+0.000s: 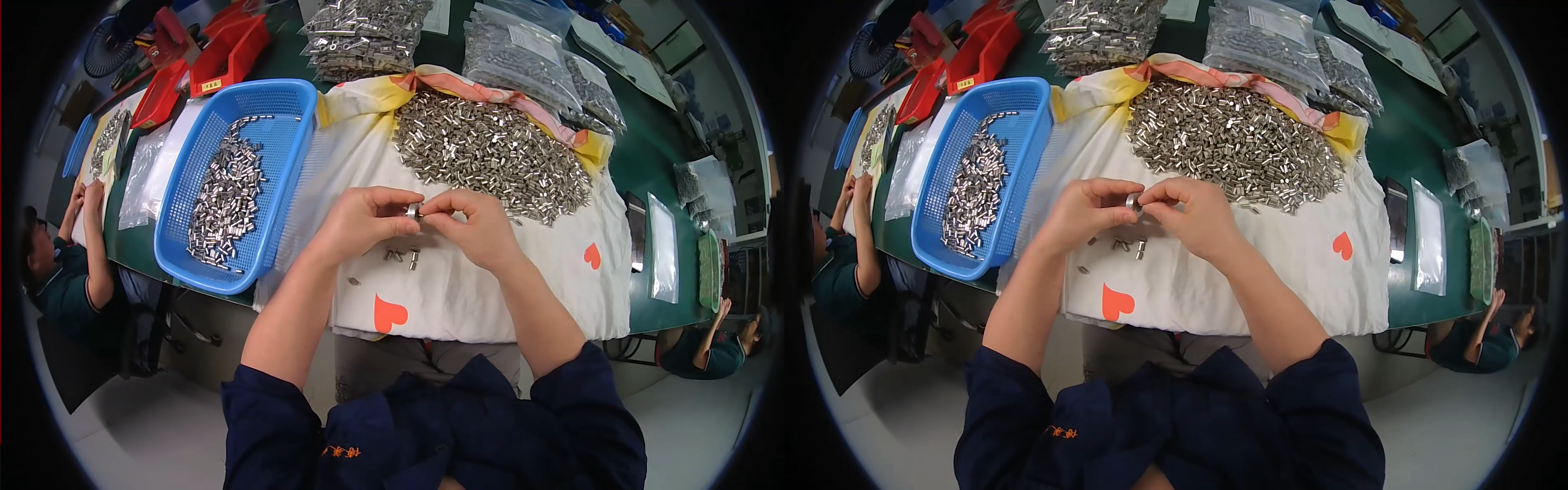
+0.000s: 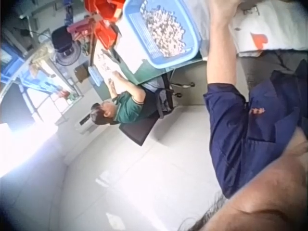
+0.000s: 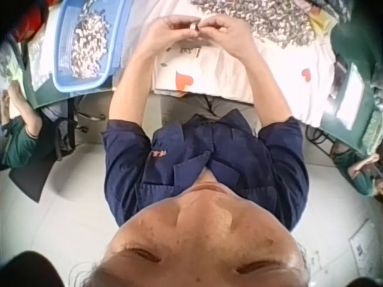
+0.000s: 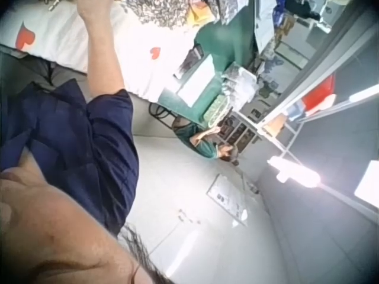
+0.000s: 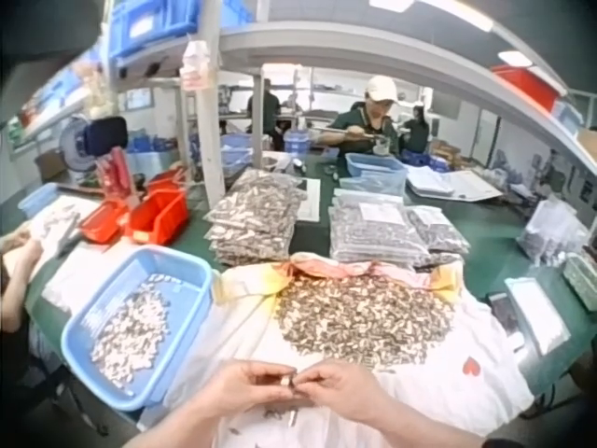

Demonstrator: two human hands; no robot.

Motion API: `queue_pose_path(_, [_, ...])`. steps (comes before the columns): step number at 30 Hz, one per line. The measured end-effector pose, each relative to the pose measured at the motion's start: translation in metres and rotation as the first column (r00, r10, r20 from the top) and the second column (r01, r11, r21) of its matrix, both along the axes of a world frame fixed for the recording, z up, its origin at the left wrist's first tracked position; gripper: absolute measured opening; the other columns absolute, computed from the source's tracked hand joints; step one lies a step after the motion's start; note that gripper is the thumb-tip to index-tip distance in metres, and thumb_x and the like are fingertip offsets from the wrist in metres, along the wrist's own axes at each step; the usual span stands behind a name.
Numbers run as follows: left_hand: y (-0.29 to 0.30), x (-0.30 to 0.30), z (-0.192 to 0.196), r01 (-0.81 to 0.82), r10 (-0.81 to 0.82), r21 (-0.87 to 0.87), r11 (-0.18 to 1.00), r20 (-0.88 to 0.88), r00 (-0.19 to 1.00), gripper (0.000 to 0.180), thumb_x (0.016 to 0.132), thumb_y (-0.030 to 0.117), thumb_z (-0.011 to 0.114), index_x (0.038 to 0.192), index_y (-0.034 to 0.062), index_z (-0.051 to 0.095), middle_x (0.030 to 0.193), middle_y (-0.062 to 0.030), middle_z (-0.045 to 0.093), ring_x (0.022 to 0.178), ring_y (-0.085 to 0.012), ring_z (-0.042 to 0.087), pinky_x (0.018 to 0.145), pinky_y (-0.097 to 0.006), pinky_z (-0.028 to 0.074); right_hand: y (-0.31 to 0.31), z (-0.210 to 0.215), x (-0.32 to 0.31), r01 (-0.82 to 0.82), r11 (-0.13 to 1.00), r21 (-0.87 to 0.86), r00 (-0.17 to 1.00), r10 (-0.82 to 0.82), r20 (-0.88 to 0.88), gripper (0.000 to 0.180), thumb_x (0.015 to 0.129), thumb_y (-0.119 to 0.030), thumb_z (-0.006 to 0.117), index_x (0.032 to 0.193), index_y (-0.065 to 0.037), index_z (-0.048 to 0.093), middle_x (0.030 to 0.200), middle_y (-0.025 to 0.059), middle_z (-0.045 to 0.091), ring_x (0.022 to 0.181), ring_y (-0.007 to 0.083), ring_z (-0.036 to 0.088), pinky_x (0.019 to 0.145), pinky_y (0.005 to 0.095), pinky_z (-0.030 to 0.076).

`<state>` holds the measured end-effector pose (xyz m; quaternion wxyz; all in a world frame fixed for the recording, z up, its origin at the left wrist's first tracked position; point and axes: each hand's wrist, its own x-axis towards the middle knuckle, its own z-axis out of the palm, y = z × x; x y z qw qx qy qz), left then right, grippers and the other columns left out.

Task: Inspecting and sorting small metal components on a workbench.

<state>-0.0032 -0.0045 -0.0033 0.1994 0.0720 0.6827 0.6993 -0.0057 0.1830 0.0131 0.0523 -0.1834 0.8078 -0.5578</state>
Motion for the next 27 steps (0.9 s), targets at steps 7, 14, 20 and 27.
queue_pose_path(7, [0.001,0.003,0.005,0.020,-0.022,0.032,0.999,0.057,0.998,0.034,0.071,0.003,0.068,0.104,-0.0001,0.059,0.082,-0.0004,0.061,0.072,-0.0045,0.055,0.066,-0.019,0.046,0.002,-0.002,-0.007,0.028,0.994,0.104,0.996,-0.037,0.077,0.017,0.071,-0.009,0.064,0.087,-0.004,0.062,0.072,0.0044,0.060,0.063,0.0114,0.055,0.058,0.0237,0.045])
queue_pose_path(14, [0.003,0.004,0.005,0.061,-0.060,-0.002,0.998,0.072,0.996,0.033,0.071,0.003,0.068,0.103,0.0004,0.059,0.082,-0.0001,0.059,0.074,-0.0049,0.054,0.066,-0.020,0.046,-0.002,-0.025,-0.025,0.329,0.856,0.398,0.781,-0.010,-0.625,0.015,0.068,-0.012,0.065,0.083,-0.013,0.064,0.077,0.0018,0.051,0.075,0.0173,0.050,0.068,0.0314,0.040])
queue_pose_path(20, [0.003,0.002,0.003,0.035,-0.034,-0.027,0.999,0.044,0.998,0.033,0.072,0.003,0.067,0.104,-0.0002,0.059,0.083,-0.0006,0.060,0.074,-0.0049,0.054,0.067,-0.020,0.046,-0.006,-0.024,-0.020,0.380,0.792,0.478,0.770,0.016,-0.638,0.010,0.067,-0.009,0.062,0.076,-0.013,0.063,0.077,0.0012,0.050,0.082,0.0198,0.047,0.070,0.0334,0.036])
queue_pose_path(27, [-0.001,-0.001,-0.001,-0.012,0.009,0.076,0.997,0.041,0.999,0.035,0.074,0.002,0.064,0.108,-0.0019,0.055,0.089,-0.0036,0.062,0.080,-0.0075,0.058,0.070,-0.020,0.047,-0.004,-0.007,-0.010,0.149,0.969,0.197,0.961,-0.095,-0.260,0.005,0.072,-0.007,0.060,0.077,-0.007,0.062,0.080,0.0036,0.057,0.077,0.0173,0.054,0.069,0.0299,0.042])
